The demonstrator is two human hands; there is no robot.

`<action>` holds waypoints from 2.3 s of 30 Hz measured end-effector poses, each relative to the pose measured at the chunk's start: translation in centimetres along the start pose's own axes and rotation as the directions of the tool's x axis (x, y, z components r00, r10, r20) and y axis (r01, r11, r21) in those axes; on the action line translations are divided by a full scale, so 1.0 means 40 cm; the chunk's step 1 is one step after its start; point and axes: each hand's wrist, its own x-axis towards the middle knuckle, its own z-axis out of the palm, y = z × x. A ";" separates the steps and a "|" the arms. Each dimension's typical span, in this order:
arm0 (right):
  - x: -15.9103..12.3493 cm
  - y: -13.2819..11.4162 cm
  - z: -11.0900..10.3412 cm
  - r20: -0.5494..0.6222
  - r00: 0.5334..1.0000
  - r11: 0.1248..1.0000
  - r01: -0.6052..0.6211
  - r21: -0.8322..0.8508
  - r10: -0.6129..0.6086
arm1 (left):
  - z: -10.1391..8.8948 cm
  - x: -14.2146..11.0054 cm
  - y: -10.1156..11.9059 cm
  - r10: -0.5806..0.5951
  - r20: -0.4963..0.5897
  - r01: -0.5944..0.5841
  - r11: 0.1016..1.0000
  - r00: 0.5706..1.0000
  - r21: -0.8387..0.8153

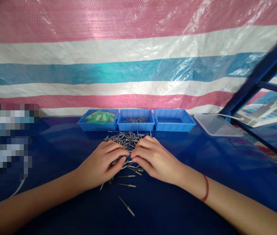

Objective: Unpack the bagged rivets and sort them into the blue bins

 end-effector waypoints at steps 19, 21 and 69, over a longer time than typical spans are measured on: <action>-0.007 -0.048 0.045 -0.132 0.926 0.843 -0.254 0.475 0.354 | -0.007 -0.001 0.028 -0.144 -0.152 0.070 0.909 0.978 -0.411; -0.008 -0.044 0.048 -0.085 0.911 0.809 -0.313 0.497 0.404 | -0.006 -0.004 0.029 -0.106 -0.196 0.020 0.918 0.975 -0.396; -0.046 0.063 0.042 -0.374 0.823 0.904 -0.377 0.201 0.427 | 0.049 0.084 0.073 0.070 0.134 -0.112 0.933 0.988 0.343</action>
